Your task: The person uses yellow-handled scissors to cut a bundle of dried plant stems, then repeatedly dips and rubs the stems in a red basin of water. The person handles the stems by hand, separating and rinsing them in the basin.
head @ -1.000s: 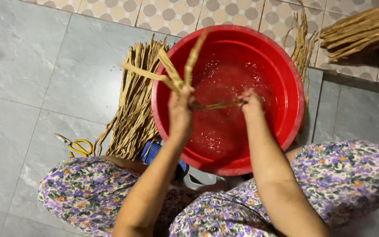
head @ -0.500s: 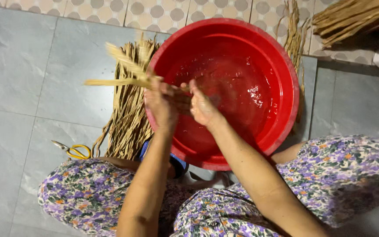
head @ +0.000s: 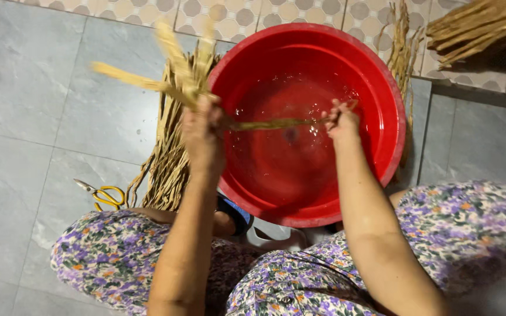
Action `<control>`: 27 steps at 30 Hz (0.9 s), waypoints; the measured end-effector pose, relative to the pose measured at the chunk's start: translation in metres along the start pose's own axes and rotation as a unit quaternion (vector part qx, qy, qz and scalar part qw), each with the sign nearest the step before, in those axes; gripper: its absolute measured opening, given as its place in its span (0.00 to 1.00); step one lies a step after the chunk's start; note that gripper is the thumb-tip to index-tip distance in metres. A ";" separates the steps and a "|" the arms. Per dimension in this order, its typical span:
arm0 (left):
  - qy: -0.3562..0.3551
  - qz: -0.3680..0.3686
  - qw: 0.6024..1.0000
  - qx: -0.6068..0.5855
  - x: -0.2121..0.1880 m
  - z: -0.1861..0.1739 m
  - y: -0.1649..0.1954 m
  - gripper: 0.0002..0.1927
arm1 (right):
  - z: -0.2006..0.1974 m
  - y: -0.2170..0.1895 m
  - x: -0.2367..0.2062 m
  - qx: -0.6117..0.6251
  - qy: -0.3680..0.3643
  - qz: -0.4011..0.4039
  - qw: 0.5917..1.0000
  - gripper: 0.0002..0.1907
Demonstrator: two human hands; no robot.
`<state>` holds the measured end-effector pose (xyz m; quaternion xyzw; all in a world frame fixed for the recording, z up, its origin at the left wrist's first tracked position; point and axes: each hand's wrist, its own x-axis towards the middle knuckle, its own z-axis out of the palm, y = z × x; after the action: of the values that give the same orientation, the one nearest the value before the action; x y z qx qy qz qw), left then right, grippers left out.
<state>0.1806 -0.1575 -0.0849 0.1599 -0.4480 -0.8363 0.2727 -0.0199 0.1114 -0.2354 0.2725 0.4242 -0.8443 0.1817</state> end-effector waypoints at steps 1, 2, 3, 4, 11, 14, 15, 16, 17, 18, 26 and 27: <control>-0.029 0.040 0.997 -0.064 0.010 -0.006 0.013 0.08 | -0.001 -0.004 0.002 -0.012 -0.010 0.008 1.000 0.17; -0.025 0.059 0.995 -0.073 0.018 -0.011 0.024 0.09 | -0.002 -0.010 0.003 -0.022 -0.018 0.016 0.999 0.20; -0.021 0.079 0.993 -0.083 0.024 -0.016 0.031 0.09 | 0.000 -0.014 0.002 -0.033 -0.026 0.024 0.999 0.23; -0.016 0.099 0.990 -0.094 0.029 -0.019 0.035 0.10 | 0.003 -0.018 0.000 -0.135 -0.002 0.019 0.991 0.23; -0.046 0.095 0.976 0.191 0.042 -0.013 -0.014 0.12 | 0.047 -0.022 -0.040 -0.585 -0.138 -0.250 0.759 0.32; -0.124 0.115 0.938 0.304 0.037 0.001 -0.047 0.11 | 0.076 -0.007 -0.075 -0.374 -0.375 -0.214 0.821 0.38; -0.152 0.059 0.931 0.325 0.033 0.006 -0.055 0.11 | 0.086 -0.003 -0.087 -0.350 -0.394 -0.194 0.827 0.40; -0.180 0.002 0.921 0.345 0.027 0.010 -0.063 0.12 | 0.096 0.001 -0.099 -0.324 -0.413 -0.173 0.833 0.42; -0.209 -0.054 0.906 0.365 0.021 0.013 -0.070 0.13 | 0.105 0.003 -0.110 -0.298 -0.431 -0.152 0.838 0.44; -0.238 -0.055 0.905 0.348 0.017 0.017 -0.075 0.12 | 0.113 0.003 -0.119 -0.302 -0.413 -0.166 0.843 0.40; -0.287 -0.075 0.874 0.386 0.011 0.014 -0.083 0.15 | 0.121 0.008 -0.126 -0.236 -0.385 -0.155 0.879 0.20; -0.266 -0.057 0.858 0.437 0.010 0.011 -0.082 0.16 | 0.116 0.011 -0.117 -0.255 -0.368 -0.182 0.876 0.17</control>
<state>0.1408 -0.1194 -0.1474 0.0593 -0.8127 -0.5796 -0.0023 0.0430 0.0191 -0.1133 -0.1954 0.5694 -0.7643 0.2312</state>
